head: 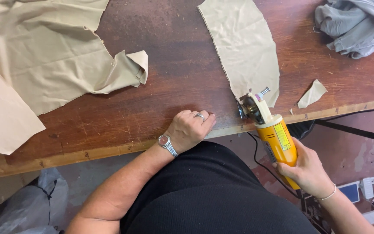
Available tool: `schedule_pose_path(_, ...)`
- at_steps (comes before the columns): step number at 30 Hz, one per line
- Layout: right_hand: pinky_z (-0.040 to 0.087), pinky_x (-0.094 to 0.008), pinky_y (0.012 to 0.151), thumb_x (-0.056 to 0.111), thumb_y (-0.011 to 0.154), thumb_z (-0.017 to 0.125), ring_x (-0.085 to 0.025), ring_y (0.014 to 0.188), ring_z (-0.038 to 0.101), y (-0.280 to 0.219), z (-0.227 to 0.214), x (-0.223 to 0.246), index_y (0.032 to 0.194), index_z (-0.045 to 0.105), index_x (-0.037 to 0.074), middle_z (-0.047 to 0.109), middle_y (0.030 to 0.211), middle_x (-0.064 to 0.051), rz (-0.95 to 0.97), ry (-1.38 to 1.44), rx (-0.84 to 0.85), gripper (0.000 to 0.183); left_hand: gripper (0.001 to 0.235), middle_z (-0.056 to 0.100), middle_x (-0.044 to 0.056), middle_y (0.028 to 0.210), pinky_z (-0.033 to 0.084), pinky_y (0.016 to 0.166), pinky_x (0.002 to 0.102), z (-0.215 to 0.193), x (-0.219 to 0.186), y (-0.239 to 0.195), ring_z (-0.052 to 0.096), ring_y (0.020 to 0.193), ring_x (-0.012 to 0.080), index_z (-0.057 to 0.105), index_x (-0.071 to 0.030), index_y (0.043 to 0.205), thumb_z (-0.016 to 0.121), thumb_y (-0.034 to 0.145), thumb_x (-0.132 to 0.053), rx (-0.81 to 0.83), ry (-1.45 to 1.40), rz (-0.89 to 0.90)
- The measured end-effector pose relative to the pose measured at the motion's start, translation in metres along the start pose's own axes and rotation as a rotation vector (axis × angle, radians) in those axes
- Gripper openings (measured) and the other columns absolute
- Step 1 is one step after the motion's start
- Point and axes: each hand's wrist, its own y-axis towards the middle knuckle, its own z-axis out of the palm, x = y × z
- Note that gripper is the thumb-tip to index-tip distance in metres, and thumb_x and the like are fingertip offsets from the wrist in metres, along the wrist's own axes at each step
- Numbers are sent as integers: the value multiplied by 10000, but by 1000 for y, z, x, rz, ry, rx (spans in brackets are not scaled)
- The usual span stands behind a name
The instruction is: Marking fabric with a ruler and template before cutting out garment pieces using an electric rotary cutter.
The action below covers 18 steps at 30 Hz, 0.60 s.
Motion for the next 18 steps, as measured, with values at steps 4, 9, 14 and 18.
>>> schedule_pose_path(4, 553, -322, 796, 194, 658, 783, -189, 915, 692, 2, 1, 2, 1255, 668, 72, 774, 1093, -90, -14, 26, 1, 620, 296, 388, -20, 627, 374, 447, 283, -2, 0, 3, 387, 495, 131, 557, -135, 739, 668, 1007, -81, -31, 2, 0)
schedule_pose_path(9, 578, -341, 831, 174, 665, 781, -218, 986, 705, 4, 1, 12, 1285, 642, 75, 755, 1138, -112, 39, 54, 20, 643, 274, 396, -15, 640, 381, 458, 285, -5, 1, 4, 396, 499, 138, 571, -131, 746, 657, 966, 9, -17, -29, -7)
schedule_pose_path(14, 558, -326, 811, 172, 662, 787, -193, 928, 686, 8, 0, 14, 1255, 666, 73, 765, 1093, -93, 9, 34, 0, 612, 276, 393, -13, 647, 375, 467, 294, -3, 2, 2, 400, 511, 146, 546, -132, 738, 640, 952, 14, -16, -59, -27)
schedule_pose_path(18, 565, -320, 801, 233, 663, 776, -185, 916, 688, 11, 0, 15, 1241, 663, 84, 764, 1079, -83, -6, -16, 0, 607, 271, 396, -10, 654, 372, 475, 301, -4, 2, 2, 398, 511, 157, 540, -141, 731, 625, 915, 38, -3, -103, -48)
